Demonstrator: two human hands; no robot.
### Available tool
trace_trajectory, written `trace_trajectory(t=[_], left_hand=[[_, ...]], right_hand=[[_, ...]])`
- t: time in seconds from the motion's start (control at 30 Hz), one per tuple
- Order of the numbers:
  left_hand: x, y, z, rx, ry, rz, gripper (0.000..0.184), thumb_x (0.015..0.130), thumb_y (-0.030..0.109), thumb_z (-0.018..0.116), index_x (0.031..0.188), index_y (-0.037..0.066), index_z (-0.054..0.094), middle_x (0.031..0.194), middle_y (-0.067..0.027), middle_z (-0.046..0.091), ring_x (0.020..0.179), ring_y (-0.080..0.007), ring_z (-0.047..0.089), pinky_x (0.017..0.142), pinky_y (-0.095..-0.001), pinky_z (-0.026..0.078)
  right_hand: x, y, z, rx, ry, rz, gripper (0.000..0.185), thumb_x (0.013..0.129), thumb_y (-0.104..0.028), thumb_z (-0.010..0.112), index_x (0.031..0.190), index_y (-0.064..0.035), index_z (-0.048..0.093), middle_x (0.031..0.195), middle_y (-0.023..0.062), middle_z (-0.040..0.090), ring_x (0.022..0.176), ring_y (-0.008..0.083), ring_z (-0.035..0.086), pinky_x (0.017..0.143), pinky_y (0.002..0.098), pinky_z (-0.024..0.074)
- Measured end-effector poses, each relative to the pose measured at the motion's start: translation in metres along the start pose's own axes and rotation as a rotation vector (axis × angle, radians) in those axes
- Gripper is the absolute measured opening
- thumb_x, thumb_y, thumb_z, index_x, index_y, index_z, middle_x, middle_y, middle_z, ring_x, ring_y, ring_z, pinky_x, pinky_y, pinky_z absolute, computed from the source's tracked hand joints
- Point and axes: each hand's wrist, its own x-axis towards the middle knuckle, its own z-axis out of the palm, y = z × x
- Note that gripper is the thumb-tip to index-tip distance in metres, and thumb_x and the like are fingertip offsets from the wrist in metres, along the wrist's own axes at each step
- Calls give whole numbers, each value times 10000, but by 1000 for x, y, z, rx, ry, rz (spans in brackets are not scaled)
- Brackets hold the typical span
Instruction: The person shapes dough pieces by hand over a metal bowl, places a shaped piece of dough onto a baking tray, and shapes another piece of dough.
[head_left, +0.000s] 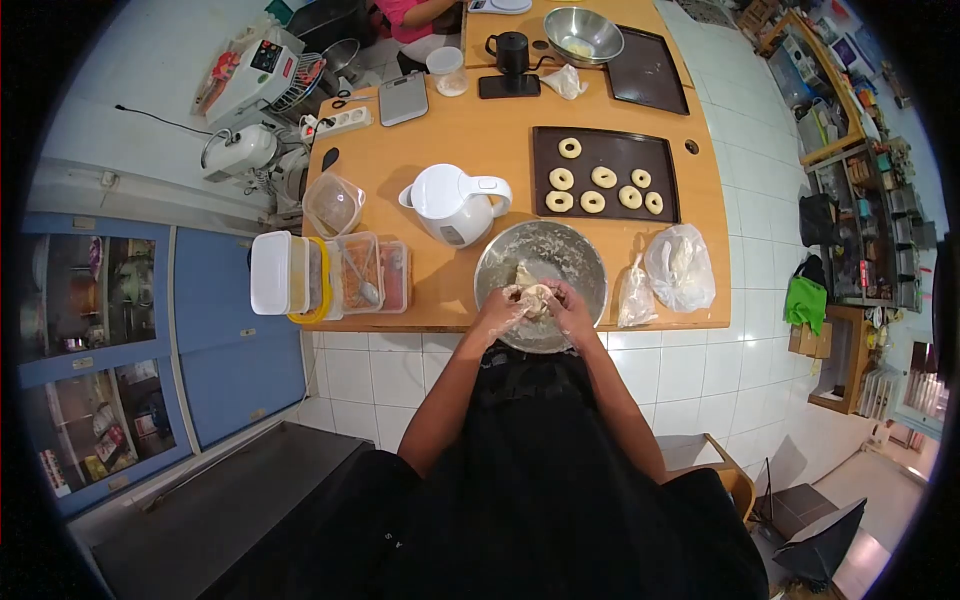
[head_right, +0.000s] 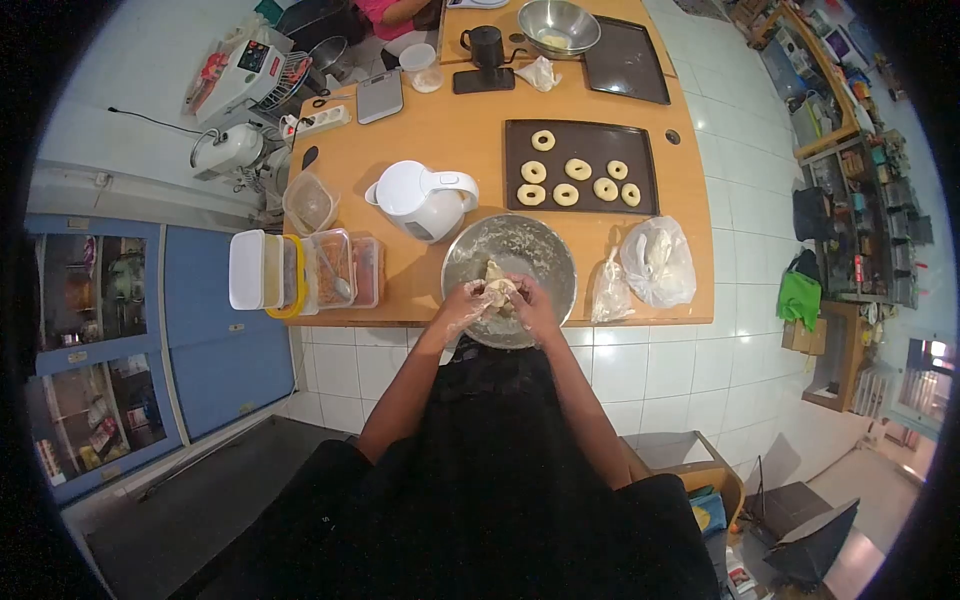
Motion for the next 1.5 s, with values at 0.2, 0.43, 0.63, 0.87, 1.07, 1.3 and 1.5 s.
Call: trace_trajectory(t=[0.2,0.43,0.63,0.87,1.07,1.3,1.5], left_hand=[[6,-8,2,227,95,83,243,872,156,618,1045,-15,625,875,-45,652,709,-96,593,554,-252,471],[-9,17,1,91,-1,5,268,871,148,614,1074,-28,614,919,-51,652,733,-97,595,559,-248,486],[-6,6,-7,-57,-91,-27,261,891,134,578,1088,-35,598,963,-73,640,782,-126,607,600,-259,496],[-8,6,-10,-137,-210,-10,285,914,149,545,1137,-28,560,993,-81,632,811,-145,615,637,-270,498],[2,-14,-10,-107,-145,36,288,913,208,561,1114,1,572,970,-63,631,821,-130,615,625,-255,483],[2,-11,5,-102,26,-25,274,870,180,614,1067,-9,586,927,-64,637,809,-111,609,635,-273,493],[3,-13,7,307,94,175,327,796,139,702,1051,-34,594,955,-94,667,853,-128,619,738,-284,498]], right_hand=[[2,16,1,-10,62,-39,347,906,-130,596,1229,-20,533,1049,75,621,912,119,581,794,266,467],[-1,9,-1,10,5,188,275,885,-210,642,1069,-6,629,867,46,650,787,107,591,686,254,470],[-1,14,-7,160,-3,279,223,915,-200,583,1047,-26,630,882,35,644,812,121,594,726,267,467],[-6,0,-1,397,0,374,232,944,-219,532,1080,-47,608,950,40,636,871,140,591,795,293,459],[-5,-1,2,183,-28,274,196,951,-234,538,1022,-67,612,907,24,634,822,105,572,750,261,442],[6,30,-2,95,-21,115,158,945,-184,552,998,-44,605,892,35,641,797,103,581,711,258,451],[-6,4,7,-65,100,131,277,865,-221,668,1022,5,630,839,52,655,762,112,594,695,260,465]])
